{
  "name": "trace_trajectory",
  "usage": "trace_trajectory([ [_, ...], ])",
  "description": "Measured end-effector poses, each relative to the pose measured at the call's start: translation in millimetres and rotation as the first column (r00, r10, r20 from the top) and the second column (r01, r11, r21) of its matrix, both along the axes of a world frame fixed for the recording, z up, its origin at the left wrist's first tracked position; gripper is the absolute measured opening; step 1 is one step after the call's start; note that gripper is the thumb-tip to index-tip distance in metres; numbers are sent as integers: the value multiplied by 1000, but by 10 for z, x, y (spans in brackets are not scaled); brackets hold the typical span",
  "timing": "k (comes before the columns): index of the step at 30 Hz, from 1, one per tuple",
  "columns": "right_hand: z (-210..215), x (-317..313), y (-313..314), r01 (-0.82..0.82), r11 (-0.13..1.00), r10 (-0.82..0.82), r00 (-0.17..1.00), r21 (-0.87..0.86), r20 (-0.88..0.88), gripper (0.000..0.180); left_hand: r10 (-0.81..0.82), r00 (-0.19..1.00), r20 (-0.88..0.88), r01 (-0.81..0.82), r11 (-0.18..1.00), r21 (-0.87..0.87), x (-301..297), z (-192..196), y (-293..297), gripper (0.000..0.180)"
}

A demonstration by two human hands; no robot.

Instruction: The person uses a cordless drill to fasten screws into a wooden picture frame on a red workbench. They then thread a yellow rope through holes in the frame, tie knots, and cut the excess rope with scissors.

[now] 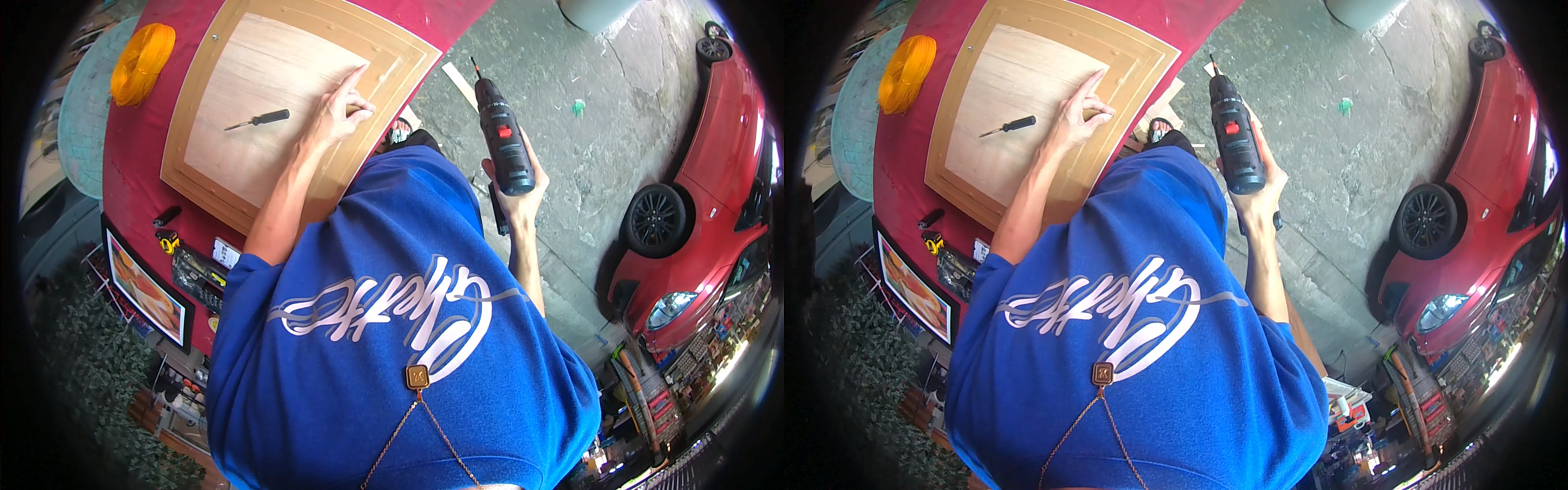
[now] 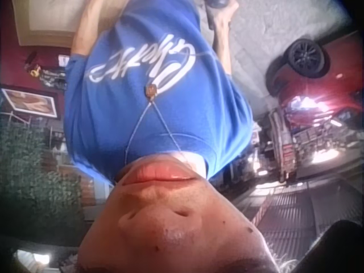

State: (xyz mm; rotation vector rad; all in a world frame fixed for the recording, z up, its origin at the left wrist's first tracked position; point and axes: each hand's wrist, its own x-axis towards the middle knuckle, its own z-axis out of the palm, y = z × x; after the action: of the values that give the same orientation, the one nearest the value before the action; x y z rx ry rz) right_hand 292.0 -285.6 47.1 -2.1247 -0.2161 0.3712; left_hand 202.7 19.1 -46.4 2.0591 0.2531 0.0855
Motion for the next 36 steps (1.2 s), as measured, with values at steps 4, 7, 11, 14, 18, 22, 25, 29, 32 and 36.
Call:
trace_trajectory([
  [4,48,20,19,-18,1000,18,1000,7,5,70,-53,999,-5,53,998,22,29,-26,48,82],
  [7,110,23,57,-27,1000,27,999,-10,-42,71,-47,999,-8,47,999,11,43,5,36,83],
  [11,120,16,82,-66,998,65,997,-6,-30,73,-6,999,-43,4,999,-37,33,42,9,82],
  [14,113,2,83,-93,996,93,996,4,-8,72,11,999,-42,-12,999,-45,32,27,-8,81],
  [18,147,-13,90,-100,995,100,994,10,-48,72,20,998,-52,-22,999,-30,29,15,-28,81],
  [22,235,-43,90,-114,993,115,991,16,-68,71,14,999,45,-15,1000,22,33,16,-43,78],
  [25,384,-49,97,-210,977,211,977,19,-40,68,25,992,121,-38,993,113,8,-41,-61,73],
  [29,497,-18,76,-374,927,375,925,29,-66,66,3,971,240,-64,967,248,-37,-134,-68,63],
  [32,533,28,89,-463,886,462,877,27,-133,67,32,962,272,-97,969,227,-34,-140,-94,55],
  [36,551,69,162,-518,855,508,834,12,-217,67,94,938,334,-166,967,193,-47,-205,-130,47],
])
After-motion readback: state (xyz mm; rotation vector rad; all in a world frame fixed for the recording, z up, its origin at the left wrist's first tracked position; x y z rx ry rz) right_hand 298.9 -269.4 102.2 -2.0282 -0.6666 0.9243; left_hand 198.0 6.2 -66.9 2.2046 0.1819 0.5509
